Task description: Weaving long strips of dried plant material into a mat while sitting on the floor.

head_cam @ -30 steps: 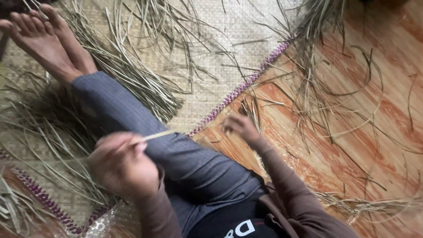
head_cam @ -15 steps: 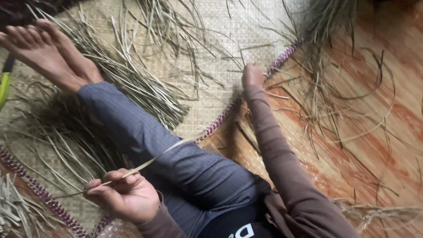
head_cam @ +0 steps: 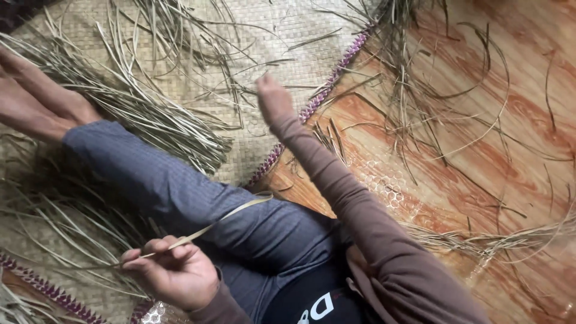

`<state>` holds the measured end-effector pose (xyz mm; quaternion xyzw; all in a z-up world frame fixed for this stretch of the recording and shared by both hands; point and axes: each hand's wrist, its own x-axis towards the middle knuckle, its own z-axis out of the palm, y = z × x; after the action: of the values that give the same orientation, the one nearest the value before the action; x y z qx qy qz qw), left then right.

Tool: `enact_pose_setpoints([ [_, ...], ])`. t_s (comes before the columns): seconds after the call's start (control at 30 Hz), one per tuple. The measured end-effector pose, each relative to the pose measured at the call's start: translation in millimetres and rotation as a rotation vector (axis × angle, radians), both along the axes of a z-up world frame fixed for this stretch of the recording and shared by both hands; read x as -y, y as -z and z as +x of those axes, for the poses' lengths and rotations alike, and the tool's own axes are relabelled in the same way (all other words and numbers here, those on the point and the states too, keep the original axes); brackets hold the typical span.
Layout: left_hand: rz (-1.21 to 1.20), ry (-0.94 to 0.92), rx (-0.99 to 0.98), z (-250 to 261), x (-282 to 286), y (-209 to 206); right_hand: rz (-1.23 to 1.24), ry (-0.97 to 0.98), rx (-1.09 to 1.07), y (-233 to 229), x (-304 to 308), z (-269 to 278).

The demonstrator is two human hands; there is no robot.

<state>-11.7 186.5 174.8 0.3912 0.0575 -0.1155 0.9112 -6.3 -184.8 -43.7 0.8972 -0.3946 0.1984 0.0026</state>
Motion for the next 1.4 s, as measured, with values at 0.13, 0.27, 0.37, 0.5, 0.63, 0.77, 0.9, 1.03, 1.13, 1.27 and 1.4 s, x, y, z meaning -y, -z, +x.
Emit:
enact_pose_setpoints([
  [0.13,-0.066,0.076,0.017,-6,-1,-3,0.249,-0.086,-0.120,18,-24,-4],
  [0.27,-0.091,0.056,0.020,-5,0,-6,1.015,0.167,0.076,-43,-25,-49],
  [0.37,-0.131,0.063,-0.028,-9,1,1,1.064,0.015,0.225,-32,-6,-97],
  [0.5,-0.208,0.075,-0.068,-15,5,3,1.351,-0.066,0.468,-59,-16,-139],
  [0.63,-0.160,0.100,-0.013,-17,6,-2,1.162,-0.071,0.331,-91,-21,-152],
  [0.77,-0.250,0.141,0.042,-20,1,1,1.159,-0.148,0.402,-137,-28,-155],
  [0.9,-0.297,0.155,0.057,-21,-5,4,1.013,-0.259,0.157,-120,-28,-174],
  [1.03,-0.369,0.203,0.135,-20,-15,12,0.543,-0.149,0.093,-93,-33,-210],
  [1.13,-0.501,0.260,0.094,-19,-21,21,0.619,-0.015,-0.016,-66,-40,-233],
  [1.27,-0.336,0.257,0.195,-21,-22,27,0.447,0.149,-0.165,8,-40,-273],
  [1.4,-0.345,0.289,0.183,-18,-25,33,0.573,0.157,-0.111,19,-61,-288],
])
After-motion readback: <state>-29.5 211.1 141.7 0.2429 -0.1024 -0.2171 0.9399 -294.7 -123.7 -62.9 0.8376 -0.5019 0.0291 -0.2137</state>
